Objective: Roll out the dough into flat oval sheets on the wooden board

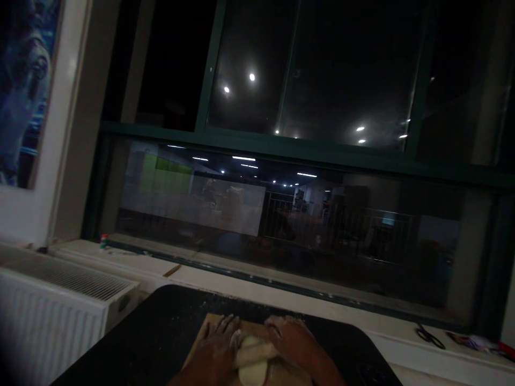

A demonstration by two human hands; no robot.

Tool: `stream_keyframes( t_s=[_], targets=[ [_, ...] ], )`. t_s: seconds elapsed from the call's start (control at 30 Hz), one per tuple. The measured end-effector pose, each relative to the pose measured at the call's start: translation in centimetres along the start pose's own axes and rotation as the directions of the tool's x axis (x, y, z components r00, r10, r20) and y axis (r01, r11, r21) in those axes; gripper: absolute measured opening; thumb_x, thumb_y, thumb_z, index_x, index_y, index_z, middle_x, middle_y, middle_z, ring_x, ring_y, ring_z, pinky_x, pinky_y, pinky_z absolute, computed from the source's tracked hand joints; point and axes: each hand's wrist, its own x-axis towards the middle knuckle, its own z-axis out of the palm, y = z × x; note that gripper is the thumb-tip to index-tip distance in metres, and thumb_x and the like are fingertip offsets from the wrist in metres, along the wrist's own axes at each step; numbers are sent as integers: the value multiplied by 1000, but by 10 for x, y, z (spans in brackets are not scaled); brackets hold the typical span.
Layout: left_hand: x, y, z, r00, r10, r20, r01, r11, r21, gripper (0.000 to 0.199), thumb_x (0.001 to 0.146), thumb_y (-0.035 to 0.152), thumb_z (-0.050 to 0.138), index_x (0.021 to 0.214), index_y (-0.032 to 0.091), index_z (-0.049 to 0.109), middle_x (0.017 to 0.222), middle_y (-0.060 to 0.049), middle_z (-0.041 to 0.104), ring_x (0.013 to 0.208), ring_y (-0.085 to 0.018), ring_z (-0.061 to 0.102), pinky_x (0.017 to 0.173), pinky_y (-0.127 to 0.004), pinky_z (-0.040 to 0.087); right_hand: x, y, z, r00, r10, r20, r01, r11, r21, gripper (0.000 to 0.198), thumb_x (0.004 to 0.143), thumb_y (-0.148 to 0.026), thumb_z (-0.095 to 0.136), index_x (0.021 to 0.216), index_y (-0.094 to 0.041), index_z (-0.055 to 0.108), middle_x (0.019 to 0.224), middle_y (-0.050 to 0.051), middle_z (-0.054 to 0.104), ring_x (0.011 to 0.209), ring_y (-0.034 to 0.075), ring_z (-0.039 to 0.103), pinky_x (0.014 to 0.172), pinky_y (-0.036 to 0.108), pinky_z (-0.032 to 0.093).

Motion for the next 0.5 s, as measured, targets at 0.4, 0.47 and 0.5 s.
stream_keyframes(
  t_s=[0.4,0.47,0.5],
  targets=[
    [-7,20,2,995,-92,-48,89,995,-48,44,96,28,46,138,24,58,154,-16,38,138,-43,40,104,-76,32,-44,15,53,996,59,-63,-76,944,-321,61,82,-8,41,137,-28,56,138,5,60,109,29,67,88,44,56],
    [-9,17,19,991,-67,-118,59,996,-67,45,97,29,46,140,24,56,152,-14,42,136,-41,44,104,-73,36,-56,23,63,995,9,-96,-46,921,-387,60,83,-10,43,138,-29,55,136,6,61,107,32,69,84,47,58],
    [-10,16,30,987,-49,-155,39,997,-66,45,97,28,45,141,24,55,150,-14,45,135,-40,46,104,-70,40,-62,29,69,991,-30,-127,-23,919,-393,56,85,-14,44,137,-30,56,135,6,61,108,33,68,84,48,59]
  ],
)
